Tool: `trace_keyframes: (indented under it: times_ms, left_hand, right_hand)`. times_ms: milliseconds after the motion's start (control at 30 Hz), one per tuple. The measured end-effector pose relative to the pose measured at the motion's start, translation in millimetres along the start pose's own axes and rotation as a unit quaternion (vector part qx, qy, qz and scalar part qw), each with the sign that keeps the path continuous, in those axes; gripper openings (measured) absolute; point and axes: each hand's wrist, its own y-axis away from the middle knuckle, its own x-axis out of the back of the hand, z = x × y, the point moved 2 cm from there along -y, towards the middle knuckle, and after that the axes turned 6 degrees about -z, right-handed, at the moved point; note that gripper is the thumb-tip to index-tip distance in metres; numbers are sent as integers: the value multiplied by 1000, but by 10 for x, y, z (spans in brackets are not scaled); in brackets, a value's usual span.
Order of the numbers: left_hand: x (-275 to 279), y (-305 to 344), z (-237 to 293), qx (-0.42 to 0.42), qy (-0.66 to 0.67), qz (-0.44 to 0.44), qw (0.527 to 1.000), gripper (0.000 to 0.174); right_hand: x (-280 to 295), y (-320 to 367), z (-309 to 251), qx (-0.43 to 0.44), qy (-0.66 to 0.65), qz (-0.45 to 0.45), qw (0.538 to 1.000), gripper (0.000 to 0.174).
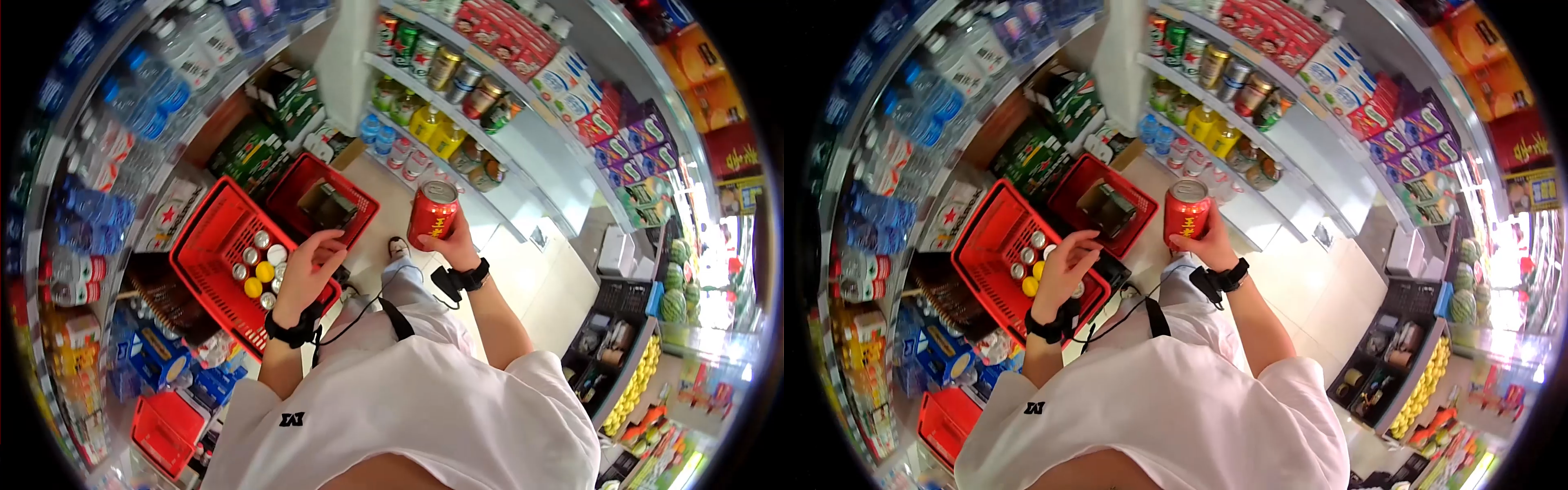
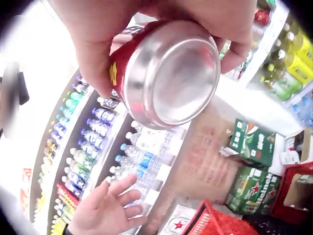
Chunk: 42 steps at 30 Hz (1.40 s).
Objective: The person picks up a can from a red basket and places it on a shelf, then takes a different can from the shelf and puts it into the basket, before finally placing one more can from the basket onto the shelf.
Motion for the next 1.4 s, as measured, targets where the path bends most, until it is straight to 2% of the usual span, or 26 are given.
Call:
trace_keyframes:
  times_ms: [67, 133, 233, 333, 433, 667, 933, 1067, 1167, 1233, 1267, 1333, 1400]
  left_hand:
    - [-24, -53, -72, 15, -5, -10, 1000, 30]
    - [-28, -114, -134, 25, 7, 17, 1000, 29]
    - [-33, -209, -125, 46, 3, 29, 999, 27]
    - [-81, -297, -111, 62, -37, 50, 996, 27]
    - [-109, -373, -97, 55, -117, 114, 985, 26]
    - [-161, -547, -299, 96, -114, 147, 978, 26]
    - [-240, -730, -325, 109, -35, 154, 981, 26]
    - [-245, -739, -329, 130, -47, 157, 978, 26]
    - [-231, -718, -350, 135, -50, 155, 977, 27]
    - [-244, -728, -358, 115, -69, 157, 978, 26]
    - [-256, -735, -349, 114, -68, 154, 979, 26]
    - [-282, -728, -335, 133, -56, 137, 980, 27]
    - [-304, -717, -325, 111, -56, 136, 983, 26]
  right_hand:
    - [333, 59, 125, -11, 7, 48, 999, 74]
    - [614, 70, 162, -17, 3, 126, 992, 71]
    - [1191, -1, 359, -11, 67, 204, 977, 68]
    - [1852, -164, 664, 20, 151, 255, 955, 71]
    - [2278, -408, 700, 5, 116, 298, 947, 73]
    - [3100, -1049, 902, 25, 174, 420, 891, 85]
    - [3145, -1447, 811, -10, 227, 374, 899, 85]
    - [3178, -1494, 900, 8, 246, 370, 896, 82]
    - [3163, -1471, 894, -10, 215, 351, 911, 82]
    - [3075, -1453, 717, -58, 298, 345, 888, 80]
    - [3131, -1432, 760, -58, 299, 349, 886, 80]
    - [3267, -1438, 984, -37, 242, 301, 922, 72]
    - [3254, -1381, 1089, -31, 218, 289, 932, 74]
